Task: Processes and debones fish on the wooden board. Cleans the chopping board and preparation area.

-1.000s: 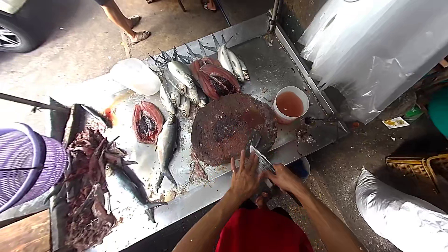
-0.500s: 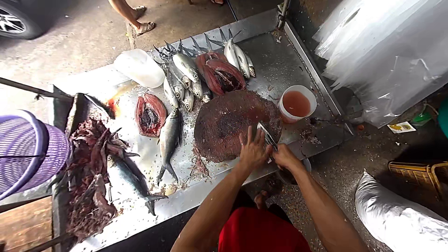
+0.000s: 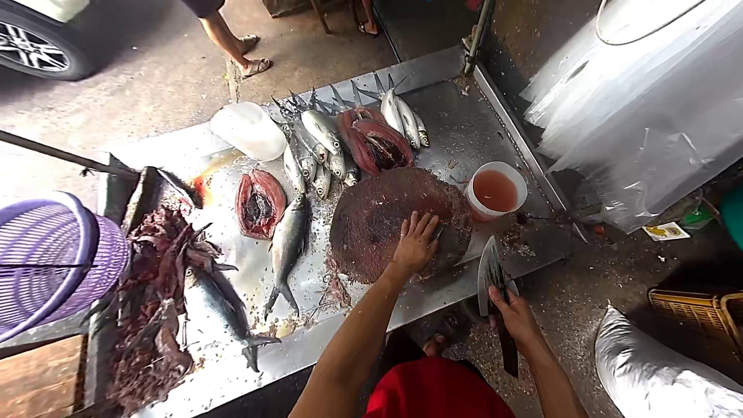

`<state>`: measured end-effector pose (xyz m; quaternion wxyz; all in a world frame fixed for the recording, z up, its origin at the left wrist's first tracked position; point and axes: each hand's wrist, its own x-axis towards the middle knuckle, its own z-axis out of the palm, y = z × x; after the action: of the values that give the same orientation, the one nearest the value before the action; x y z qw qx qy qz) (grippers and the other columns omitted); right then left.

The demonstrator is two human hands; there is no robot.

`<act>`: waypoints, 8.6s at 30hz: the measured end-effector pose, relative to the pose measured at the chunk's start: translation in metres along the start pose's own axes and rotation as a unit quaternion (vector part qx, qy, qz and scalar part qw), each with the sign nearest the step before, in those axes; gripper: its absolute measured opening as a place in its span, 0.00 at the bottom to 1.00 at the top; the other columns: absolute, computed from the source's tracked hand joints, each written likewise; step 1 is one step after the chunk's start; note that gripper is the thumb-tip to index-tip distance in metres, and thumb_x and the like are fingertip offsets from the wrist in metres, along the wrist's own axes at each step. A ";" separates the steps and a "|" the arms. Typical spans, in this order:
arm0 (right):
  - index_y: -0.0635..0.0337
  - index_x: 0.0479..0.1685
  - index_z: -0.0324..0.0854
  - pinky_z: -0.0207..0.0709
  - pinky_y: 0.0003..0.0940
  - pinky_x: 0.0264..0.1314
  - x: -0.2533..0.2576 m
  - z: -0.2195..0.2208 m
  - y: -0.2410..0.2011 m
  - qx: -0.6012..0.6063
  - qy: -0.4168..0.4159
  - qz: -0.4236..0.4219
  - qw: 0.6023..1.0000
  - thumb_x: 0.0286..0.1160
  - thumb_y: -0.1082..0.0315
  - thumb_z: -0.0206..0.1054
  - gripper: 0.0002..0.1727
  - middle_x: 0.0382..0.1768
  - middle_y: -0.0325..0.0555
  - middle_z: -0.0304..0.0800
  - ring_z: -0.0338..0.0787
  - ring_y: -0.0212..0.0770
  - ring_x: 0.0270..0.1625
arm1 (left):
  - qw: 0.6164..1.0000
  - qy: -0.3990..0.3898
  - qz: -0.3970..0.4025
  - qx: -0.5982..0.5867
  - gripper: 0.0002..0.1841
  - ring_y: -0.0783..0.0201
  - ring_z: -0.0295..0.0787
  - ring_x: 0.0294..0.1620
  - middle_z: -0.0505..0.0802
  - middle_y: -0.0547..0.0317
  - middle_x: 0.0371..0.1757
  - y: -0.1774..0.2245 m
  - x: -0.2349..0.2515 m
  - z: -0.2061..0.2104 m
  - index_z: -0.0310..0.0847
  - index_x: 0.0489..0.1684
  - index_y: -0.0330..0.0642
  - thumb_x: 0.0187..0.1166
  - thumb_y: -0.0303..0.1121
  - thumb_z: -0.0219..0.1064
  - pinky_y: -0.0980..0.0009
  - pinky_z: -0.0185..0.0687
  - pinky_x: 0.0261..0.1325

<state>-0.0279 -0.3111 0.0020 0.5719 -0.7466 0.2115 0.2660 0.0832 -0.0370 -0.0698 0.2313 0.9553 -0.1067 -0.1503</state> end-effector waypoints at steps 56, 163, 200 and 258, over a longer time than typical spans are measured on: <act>0.68 0.65 0.81 0.79 0.64 0.67 0.068 0.072 -0.083 -0.423 -0.109 -0.018 0.899 0.87 0.50 0.60 0.27 0.59 0.67 0.88 0.89 0.63 0.64 | 0.997 0.034 -0.053 0.037 0.38 0.31 0.41 0.95 0.66 0.50 0.92 0.061 -0.059 0.000 0.63 0.91 0.45 0.90 0.60 0.33 0.19 0.27 0.84; 0.29 0.81 0.70 0.79 0.24 0.18 0.003 0.064 0.005 0.467 -0.430 -0.057 0.771 0.81 0.42 0.65 0.28 0.22 0.36 0.87 0.81 0.30 0.14 | 0.618 0.067 -0.185 -0.762 0.27 0.53 0.93 0.54 0.93 0.46 0.58 0.065 -0.075 -0.048 0.67 0.79 0.37 0.96 0.42 0.31 0.56 0.89 0.57; 0.42 0.93 0.61 0.80 0.59 0.71 0.071 0.063 -0.069 -0.348 -0.064 -0.147 0.924 0.83 0.46 0.65 0.39 0.66 0.54 0.91 0.92 0.55 0.63 | 0.997 0.017 -0.053 0.061 0.41 0.39 0.39 0.97 0.67 0.58 0.93 0.052 -0.041 -0.038 0.65 0.90 0.51 0.86 0.65 0.29 0.22 0.23 0.86; 0.44 0.93 0.62 0.81 0.60 0.66 0.026 0.232 -0.061 -0.386 -0.113 -0.172 0.899 0.83 0.56 0.62 0.36 0.55 0.57 0.95 0.94 0.57 0.56 | 0.995 0.035 -0.056 0.072 0.41 0.39 0.35 0.97 0.63 0.58 0.94 -0.074 -0.149 -0.047 0.63 0.91 0.47 0.88 0.62 0.26 0.24 0.25 0.88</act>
<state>-0.0065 -0.0718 -0.0169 0.2958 -0.8983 -0.1057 0.3071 -0.0303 0.0877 -0.0297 0.1563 0.9786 -0.0556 -0.1215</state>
